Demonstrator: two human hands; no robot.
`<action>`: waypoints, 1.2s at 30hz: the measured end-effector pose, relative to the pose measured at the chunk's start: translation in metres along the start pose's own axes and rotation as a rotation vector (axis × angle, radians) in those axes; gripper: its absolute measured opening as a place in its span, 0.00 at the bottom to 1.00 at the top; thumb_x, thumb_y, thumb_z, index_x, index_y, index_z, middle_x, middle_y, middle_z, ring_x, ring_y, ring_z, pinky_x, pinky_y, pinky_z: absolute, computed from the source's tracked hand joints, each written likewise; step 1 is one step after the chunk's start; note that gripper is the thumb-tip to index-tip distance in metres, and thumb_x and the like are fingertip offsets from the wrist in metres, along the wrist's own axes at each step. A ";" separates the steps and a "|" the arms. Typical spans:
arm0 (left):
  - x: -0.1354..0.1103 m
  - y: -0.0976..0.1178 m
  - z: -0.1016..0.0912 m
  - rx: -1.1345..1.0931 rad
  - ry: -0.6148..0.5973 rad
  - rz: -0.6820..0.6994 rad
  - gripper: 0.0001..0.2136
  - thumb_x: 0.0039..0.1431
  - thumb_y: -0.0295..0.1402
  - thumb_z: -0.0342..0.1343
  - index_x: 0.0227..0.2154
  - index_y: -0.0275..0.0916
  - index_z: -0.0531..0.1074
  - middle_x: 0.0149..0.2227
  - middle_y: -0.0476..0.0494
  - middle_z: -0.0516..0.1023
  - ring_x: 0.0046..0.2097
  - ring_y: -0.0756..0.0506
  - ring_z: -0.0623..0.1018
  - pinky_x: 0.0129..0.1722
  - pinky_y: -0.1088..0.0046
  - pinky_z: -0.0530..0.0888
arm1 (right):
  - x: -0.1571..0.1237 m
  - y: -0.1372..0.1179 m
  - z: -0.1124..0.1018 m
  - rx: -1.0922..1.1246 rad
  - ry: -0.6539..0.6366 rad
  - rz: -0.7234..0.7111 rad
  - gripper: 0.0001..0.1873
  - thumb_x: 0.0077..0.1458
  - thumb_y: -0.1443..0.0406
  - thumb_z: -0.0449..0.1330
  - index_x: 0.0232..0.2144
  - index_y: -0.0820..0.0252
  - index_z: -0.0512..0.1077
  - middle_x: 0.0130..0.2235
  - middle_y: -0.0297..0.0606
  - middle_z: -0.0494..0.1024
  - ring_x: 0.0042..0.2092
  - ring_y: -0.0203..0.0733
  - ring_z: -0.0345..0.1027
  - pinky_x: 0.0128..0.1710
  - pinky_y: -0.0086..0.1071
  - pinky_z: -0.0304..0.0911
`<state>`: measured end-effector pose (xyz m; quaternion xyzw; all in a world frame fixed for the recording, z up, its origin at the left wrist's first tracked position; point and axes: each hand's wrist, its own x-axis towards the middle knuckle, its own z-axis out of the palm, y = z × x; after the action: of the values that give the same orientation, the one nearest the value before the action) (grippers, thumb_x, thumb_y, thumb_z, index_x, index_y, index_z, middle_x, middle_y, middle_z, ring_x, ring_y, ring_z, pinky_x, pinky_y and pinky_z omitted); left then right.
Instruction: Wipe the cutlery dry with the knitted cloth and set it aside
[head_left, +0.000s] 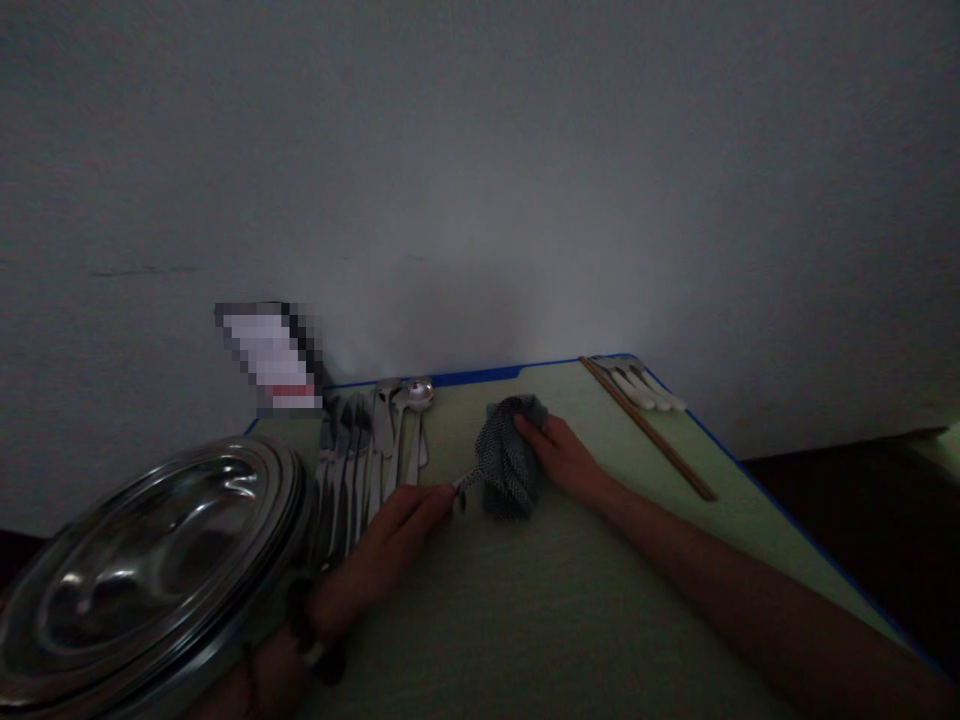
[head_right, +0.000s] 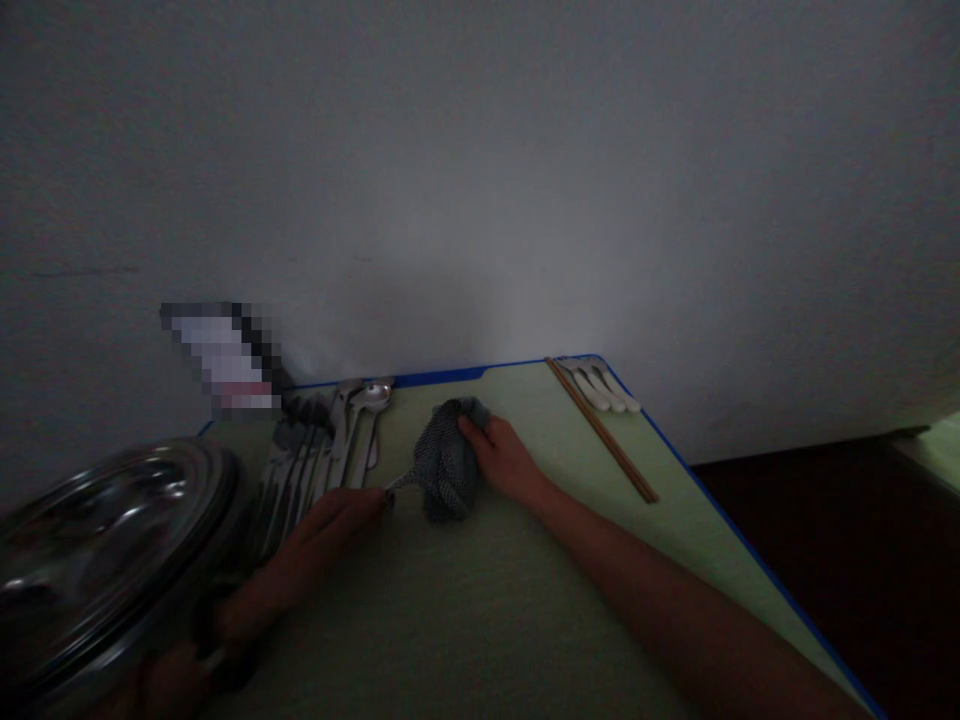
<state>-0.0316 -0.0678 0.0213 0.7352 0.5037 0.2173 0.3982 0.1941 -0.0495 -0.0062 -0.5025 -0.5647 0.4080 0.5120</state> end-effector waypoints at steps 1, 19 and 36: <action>0.001 -0.002 0.000 -0.008 -0.010 0.005 0.18 0.56 0.46 0.45 0.23 0.38 0.71 0.27 0.47 0.72 0.33 0.46 0.71 0.34 0.72 0.68 | 0.001 0.001 -0.002 0.043 -0.070 0.020 0.14 0.51 0.56 0.56 0.27 0.61 0.70 0.27 0.33 0.72 0.33 0.39 0.65 0.38 0.34 0.59; -0.003 -0.016 0.001 -0.066 0.192 0.092 0.13 0.52 0.43 0.48 0.25 0.39 0.72 0.29 0.46 0.73 0.34 0.45 0.73 0.39 0.69 0.71 | -0.001 -0.007 -0.011 0.065 -0.435 0.046 0.09 0.50 0.61 0.58 0.31 0.61 0.71 0.30 0.32 0.75 0.34 0.36 0.67 0.40 0.35 0.62; -0.001 -0.016 0.002 0.018 0.152 0.116 0.16 0.56 0.40 0.46 0.20 0.39 0.70 0.25 0.48 0.72 0.30 0.47 0.71 0.35 0.72 0.70 | 0.003 0.010 -0.016 0.394 -0.487 0.153 0.16 0.40 0.73 0.59 0.36 0.62 0.73 0.34 0.34 0.76 0.39 0.38 0.68 0.49 0.39 0.57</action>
<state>-0.0397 -0.0665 0.0076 0.7480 0.4911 0.2906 0.3390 0.2114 -0.0454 -0.0131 -0.3220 -0.5414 0.6551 0.4172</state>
